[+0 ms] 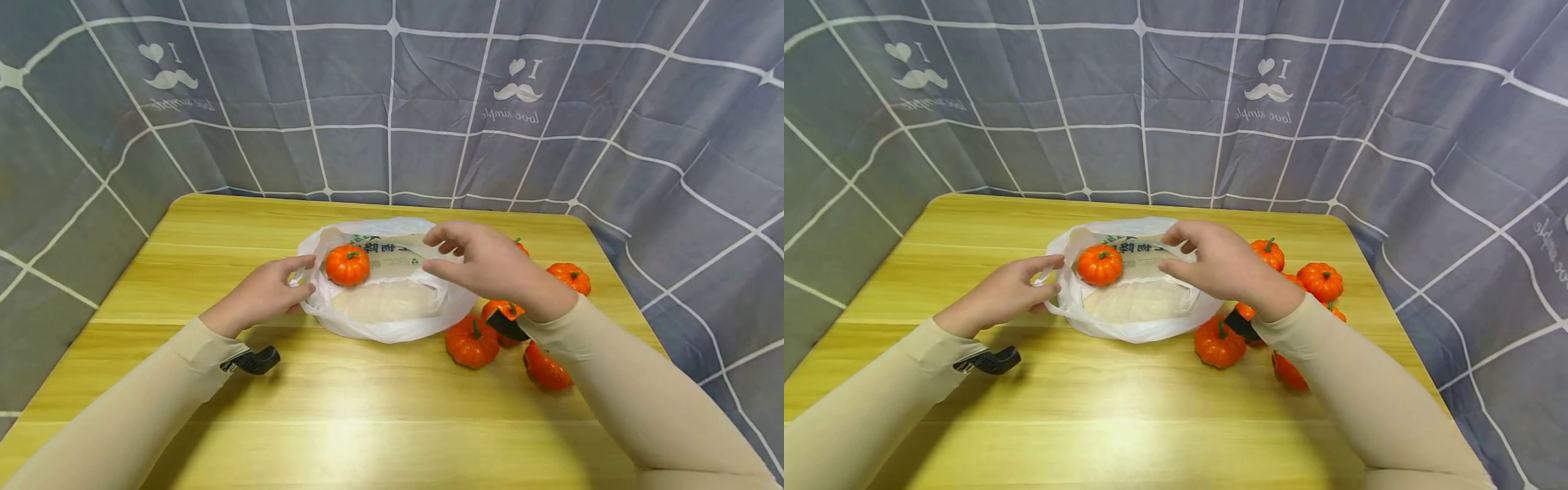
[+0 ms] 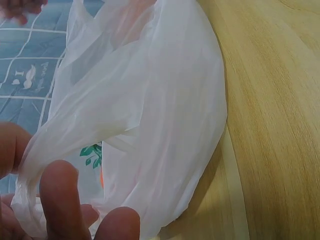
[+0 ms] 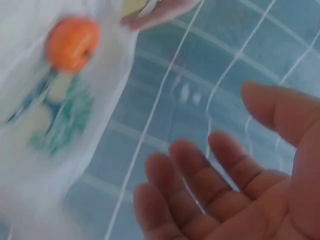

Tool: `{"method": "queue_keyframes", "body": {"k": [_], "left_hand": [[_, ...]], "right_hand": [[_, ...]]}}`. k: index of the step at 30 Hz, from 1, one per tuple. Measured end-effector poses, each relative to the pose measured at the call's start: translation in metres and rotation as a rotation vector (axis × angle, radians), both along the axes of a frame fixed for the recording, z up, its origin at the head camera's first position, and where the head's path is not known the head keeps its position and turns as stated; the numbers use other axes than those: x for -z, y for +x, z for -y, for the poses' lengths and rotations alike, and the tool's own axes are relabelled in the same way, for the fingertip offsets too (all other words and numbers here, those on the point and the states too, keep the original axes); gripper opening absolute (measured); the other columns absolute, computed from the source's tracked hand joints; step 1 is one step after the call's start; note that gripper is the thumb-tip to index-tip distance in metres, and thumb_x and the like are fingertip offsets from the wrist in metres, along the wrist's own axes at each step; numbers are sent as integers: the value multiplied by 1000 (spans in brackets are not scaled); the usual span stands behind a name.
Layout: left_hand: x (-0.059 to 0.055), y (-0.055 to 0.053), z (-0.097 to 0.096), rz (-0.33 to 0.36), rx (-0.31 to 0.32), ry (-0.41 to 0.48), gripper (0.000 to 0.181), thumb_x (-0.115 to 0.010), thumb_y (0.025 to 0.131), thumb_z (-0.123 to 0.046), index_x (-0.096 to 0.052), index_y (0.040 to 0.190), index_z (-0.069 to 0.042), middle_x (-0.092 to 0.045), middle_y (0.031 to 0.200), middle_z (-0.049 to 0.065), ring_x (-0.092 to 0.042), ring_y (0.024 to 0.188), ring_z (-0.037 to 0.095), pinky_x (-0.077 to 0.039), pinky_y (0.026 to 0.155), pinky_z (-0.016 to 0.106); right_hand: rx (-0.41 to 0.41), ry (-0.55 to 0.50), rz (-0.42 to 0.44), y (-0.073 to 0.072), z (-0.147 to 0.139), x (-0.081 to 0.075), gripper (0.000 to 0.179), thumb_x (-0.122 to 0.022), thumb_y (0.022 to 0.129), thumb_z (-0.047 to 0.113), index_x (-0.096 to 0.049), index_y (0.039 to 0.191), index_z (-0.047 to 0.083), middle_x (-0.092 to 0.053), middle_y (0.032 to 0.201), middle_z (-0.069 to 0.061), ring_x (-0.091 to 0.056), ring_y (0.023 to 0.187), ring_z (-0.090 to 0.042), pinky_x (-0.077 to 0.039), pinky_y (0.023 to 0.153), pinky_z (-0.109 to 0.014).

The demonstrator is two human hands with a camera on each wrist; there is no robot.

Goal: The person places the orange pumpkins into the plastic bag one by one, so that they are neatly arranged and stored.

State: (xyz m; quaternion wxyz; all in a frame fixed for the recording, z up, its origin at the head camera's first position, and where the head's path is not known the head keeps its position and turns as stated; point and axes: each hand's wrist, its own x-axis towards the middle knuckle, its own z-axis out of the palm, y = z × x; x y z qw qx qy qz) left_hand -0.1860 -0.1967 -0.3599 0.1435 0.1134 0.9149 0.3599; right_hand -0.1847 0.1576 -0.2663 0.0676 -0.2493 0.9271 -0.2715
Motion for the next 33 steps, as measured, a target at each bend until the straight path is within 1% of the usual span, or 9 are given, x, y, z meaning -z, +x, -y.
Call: {"method": "queue_keyframes", "body": {"k": [4,8,12,14,17,20,24,28,33], "left_hand": [[0,0,1,4,3,2,65,-61,103,-26,-41,161,-5,-57,59,2,-54,54,17,-43,55,29],[-1,0,2,15,6,2,65,-61,103,-27,-41,161,-6,-59,59,4,-52,52,17,-42,54,29],[-1,0,1,20,7,9,65,-60,103,-26,-40,161,-5,-61,61,8,-51,51,16,-41,53,28],[-1,-1,1,20,6,13,65,-60,103,-26,-40,161,-4,-61,61,8,-51,51,16,-42,53,28],[-1,-1,0,19,4,15,64,-60,104,-25,-41,161,-4,-61,61,8,-51,51,16,-43,53,28],[-2,-2,0,22,4,18,64,-61,104,-24,-41,161,-4,-61,61,8,-52,51,17,-42,53,28],[-2,-1,-1,26,3,24,64,-60,103,-24,-41,161,-3,-60,62,7,-52,53,17,-42,54,27],[-3,-1,-1,28,3,19,64,-60,103,-24,-41,161,-3,-58,61,6,-51,52,17,-42,54,27],[-3,0,-1,32,-1,24,63,-60,104,-23,-41,161,-3,-58,61,6,-51,52,17,-41,53,27]], "right_hand": [[43,58,9,5,-38,5,30,-77,96,29,-72,121,12,-73,122,-8,-67,116,-30,-54,100,-52],[31,144,30,15,-65,19,37,-80,93,29,-71,124,10,-74,122,-8,-66,118,-34,-53,101,-55],[19,137,48,24,-80,35,44,-85,90,31,-70,125,10,-73,124,-8,-66,119,-34,-53,101,-56],[-7,143,49,26,-84,42,48,-86,88,32,-69,127,10,-72,126,-8,-66,117,-32,-53,100,-54],[-57,187,62,28,-88,54,59,-88,86,36,-66,134,8,-69,133,-7,-62,125,-32,-51,105,-53],[-97,243,76,28,-89,66,70,-90,84,38,-63,141,8,-65,140,-9,-55,135,-37,-45,111,-58],[-117,290,83,28,-89,79,77,-93,78,35,-61,143,9,-64,141,-8,-52,137,-39,-37,115,-62],[-139,303,62,29,-87,87,79,-96,73,32,-61,140,11,-65,139,-3,-52,135,-37,-28,115,-63],[-145,320,60,30,-83,90,81,-98,70,29,-61,141,14,-65,142,-2,-44,141,-46,-16,117,-69]]}}
